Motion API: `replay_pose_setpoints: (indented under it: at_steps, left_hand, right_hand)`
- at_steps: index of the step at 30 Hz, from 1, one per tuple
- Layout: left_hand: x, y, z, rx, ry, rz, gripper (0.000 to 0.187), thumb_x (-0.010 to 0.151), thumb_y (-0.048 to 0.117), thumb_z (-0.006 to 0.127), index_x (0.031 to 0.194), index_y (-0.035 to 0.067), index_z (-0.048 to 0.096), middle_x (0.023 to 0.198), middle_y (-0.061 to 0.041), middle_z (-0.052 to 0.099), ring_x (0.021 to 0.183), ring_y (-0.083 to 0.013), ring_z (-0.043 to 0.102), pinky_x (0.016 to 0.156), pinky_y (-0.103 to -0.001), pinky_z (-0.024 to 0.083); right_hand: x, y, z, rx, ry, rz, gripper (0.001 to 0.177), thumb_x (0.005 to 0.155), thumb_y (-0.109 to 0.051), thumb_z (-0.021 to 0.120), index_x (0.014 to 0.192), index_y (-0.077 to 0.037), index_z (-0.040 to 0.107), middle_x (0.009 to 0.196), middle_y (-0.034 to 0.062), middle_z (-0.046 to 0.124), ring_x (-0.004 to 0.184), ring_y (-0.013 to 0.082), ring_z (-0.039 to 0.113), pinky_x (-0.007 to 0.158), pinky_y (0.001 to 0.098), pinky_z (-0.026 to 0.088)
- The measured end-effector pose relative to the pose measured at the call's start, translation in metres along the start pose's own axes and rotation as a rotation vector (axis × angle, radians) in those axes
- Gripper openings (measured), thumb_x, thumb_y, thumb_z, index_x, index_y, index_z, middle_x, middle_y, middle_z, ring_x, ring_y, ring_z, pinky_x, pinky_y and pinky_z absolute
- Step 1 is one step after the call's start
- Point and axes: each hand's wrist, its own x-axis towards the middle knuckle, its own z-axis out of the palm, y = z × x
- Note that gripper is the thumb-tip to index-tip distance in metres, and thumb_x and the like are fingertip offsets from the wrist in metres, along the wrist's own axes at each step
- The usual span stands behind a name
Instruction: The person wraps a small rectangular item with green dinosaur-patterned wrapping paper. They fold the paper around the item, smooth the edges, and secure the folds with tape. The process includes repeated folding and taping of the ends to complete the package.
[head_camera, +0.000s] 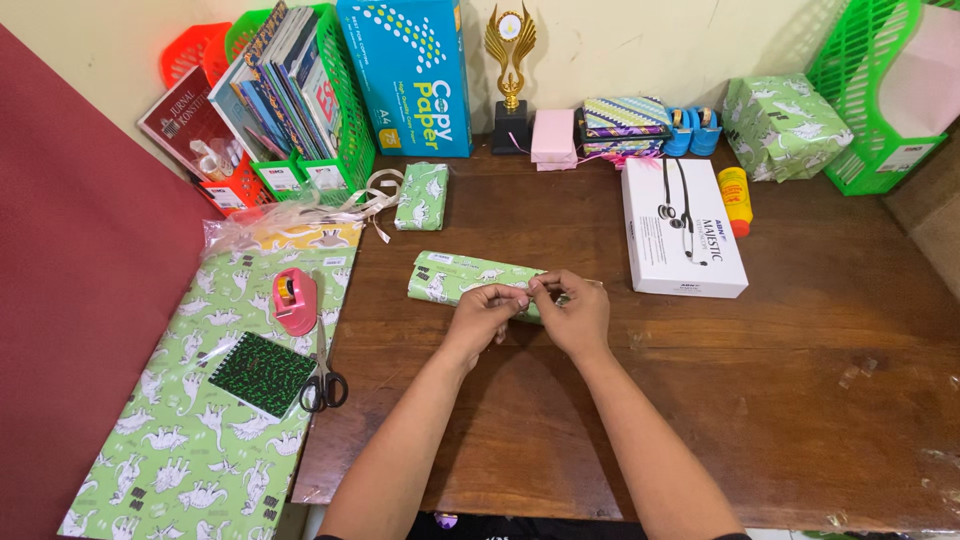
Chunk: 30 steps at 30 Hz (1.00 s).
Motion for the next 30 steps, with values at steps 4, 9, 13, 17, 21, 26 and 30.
replay_pose_setpoints:
  at_steps: [4,9,13,17,21,26,30]
  left_hand:
    - [-0.001,0.003,0.0,0.053,0.103,-0.007,0.029,0.084,0.014,0.081,0.103,0.014,0.058,0.081,-0.004,0.072,0.048,-0.0073,0.051,0.041,-0.025,0.04]
    - [-0.004,0.003,0.001,0.37,0.239,0.453,0.02,0.097,0.018,0.083,0.102,0.005,0.068,0.09,-0.007,0.073,0.073,-0.0059,0.063,0.063,-0.024,0.052]
    - [-0.022,0.01,0.003,0.857,0.314,0.851,0.034,0.083,0.01,0.081,0.115,0.011,0.07,0.111,-0.006,0.068,0.066,-0.014,0.067,0.058,-0.031,0.053]
    - [-0.03,0.019,0.007,0.98,0.306,1.078,0.037,0.08,0.006,0.082,0.115,0.017,0.077,0.114,-0.005,0.07,0.067,-0.0165,0.067,0.059,-0.031,0.055]
    - [-0.029,0.023,0.008,0.987,0.345,1.161,0.021,0.082,0.008,0.083,0.102,0.016,0.08,0.11,-0.001,0.073,0.073,-0.0162,0.071,0.061,-0.03,0.056]
    - [-0.029,0.019,0.006,0.876,0.28,1.09,0.013,0.086,0.009,0.082,0.098,0.015,0.08,0.106,0.002,0.075,0.077,-0.015,0.074,0.063,-0.028,0.058]
    - [-0.027,0.017,0.005,0.823,0.308,1.032,0.01,0.086,0.012,0.083,0.096,0.012,0.08,0.104,0.001,0.075,0.076,-0.0149,0.074,0.063,-0.028,0.057]
  right_hand:
    - [0.0,0.004,0.004,0.181,-0.005,0.115,0.009,0.091,-0.011,0.076,0.092,-0.003,0.077,0.081,0.0049,0.079,0.075,0.0089,0.071,0.07,0.0258,0.055]
    - [0.004,0.013,0.002,0.381,-0.007,0.219,0.009,0.097,-0.009,0.072,0.099,0.0,0.073,0.086,0.0051,0.078,0.077,0.0063,0.068,0.068,0.023,0.052]
    - [0.001,0.015,0.002,0.386,-0.037,0.229,0.009,0.096,-0.008,0.071,0.1,-0.001,0.074,0.086,0.0042,0.076,0.076,0.0056,0.066,0.068,0.0218,0.051]
    - [-0.001,0.014,0.007,0.353,-0.055,0.237,0.01,0.096,-0.009,0.071,0.099,0.0,0.075,0.085,0.0034,0.076,0.071,0.0041,0.061,0.062,0.0218,0.046]
    - [-0.001,0.008,0.006,0.314,-0.09,0.236,0.011,0.096,-0.011,0.072,0.099,-0.001,0.075,0.085,0.0013,0.078,0.073,0.0022,0.065,0.064,0.02,0.049]
    - [0.004,-0.003,-0.004,0.189,-0.103,0.194,0.011,0.091,-0.014,0.075,0.095,-0.004,0.079,0.082,0.0031,0.079,0.07,0.0036,0.068,0.063,0.0205,0.052]
    - [0.005,-0.013,-0.011,0.007,-0.062,0.195,0.018,0.087,-0.025,0.079,0.093,-0.008,0.082,0.078,0.0038,0.077,0.067,0.0126,0.069,0.062,0.0268,0.052]
